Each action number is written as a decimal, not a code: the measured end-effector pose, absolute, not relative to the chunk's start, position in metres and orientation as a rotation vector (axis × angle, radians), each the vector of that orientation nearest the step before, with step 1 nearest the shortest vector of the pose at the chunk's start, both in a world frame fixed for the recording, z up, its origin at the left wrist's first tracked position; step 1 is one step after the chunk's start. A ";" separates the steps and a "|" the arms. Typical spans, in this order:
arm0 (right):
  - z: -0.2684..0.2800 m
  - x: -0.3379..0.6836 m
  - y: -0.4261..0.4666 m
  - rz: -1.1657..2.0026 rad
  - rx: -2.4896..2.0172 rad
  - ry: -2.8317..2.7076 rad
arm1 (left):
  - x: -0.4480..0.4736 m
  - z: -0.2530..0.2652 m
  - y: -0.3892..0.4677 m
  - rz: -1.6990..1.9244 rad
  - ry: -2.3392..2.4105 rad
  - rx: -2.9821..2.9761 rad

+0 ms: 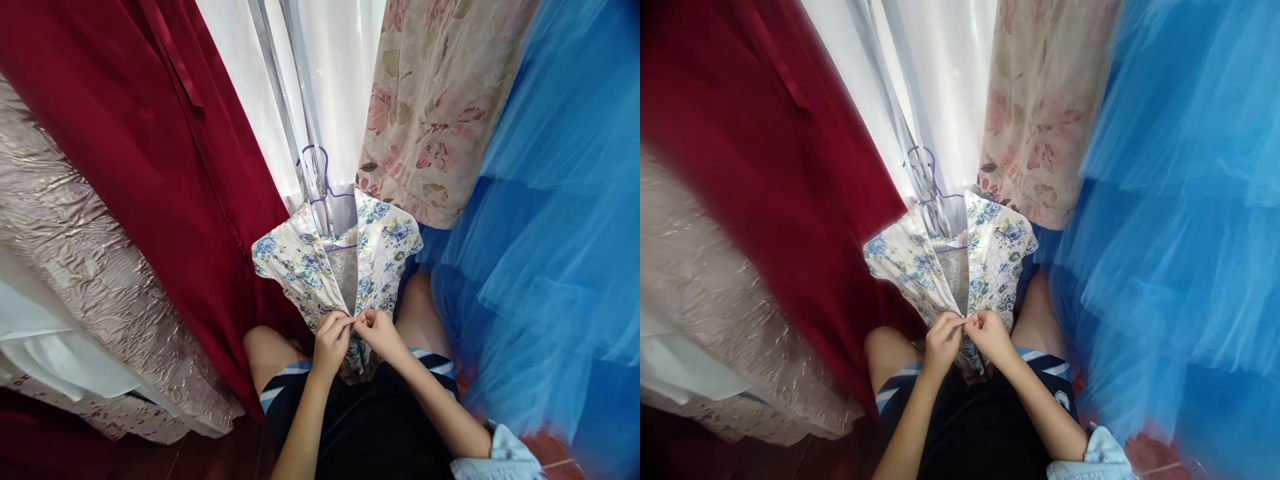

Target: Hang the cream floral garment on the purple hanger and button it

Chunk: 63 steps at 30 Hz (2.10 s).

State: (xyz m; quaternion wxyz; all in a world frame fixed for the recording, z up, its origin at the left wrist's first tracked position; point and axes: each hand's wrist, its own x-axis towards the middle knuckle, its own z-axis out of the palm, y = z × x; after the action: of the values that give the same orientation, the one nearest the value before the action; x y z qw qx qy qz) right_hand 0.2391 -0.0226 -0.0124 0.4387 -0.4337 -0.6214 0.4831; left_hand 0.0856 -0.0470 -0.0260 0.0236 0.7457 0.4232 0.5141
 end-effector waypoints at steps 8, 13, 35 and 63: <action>-0.009 0.243 -0.022 1.162 -0.906 -1.626 | 0.078 -0.018 -0.042 1.561 1.217 2.362; -0.009 0.244 -0.021 0.940 -0.935 -1.630 | 0.083 -0.007 -0.044 1.574 1.211 2.382; -0.045 0.229 -0.025 0.856 -1.073 -1.705 | 0.087 0.236 0.060 2.119 1.205 2.565; 0.175 0.228 0.075 0.809 -0.533 -1.572 | 0.076 0.204 0.051 1.485 1.437 2.815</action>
State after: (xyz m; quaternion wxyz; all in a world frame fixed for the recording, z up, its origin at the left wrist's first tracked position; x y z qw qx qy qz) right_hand 0.2275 0.0747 0.1746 0.6031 -0.2303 -0.6790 0.3495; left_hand 0.0760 0.0512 0.2042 -0.1742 0.7938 0.4052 0.4188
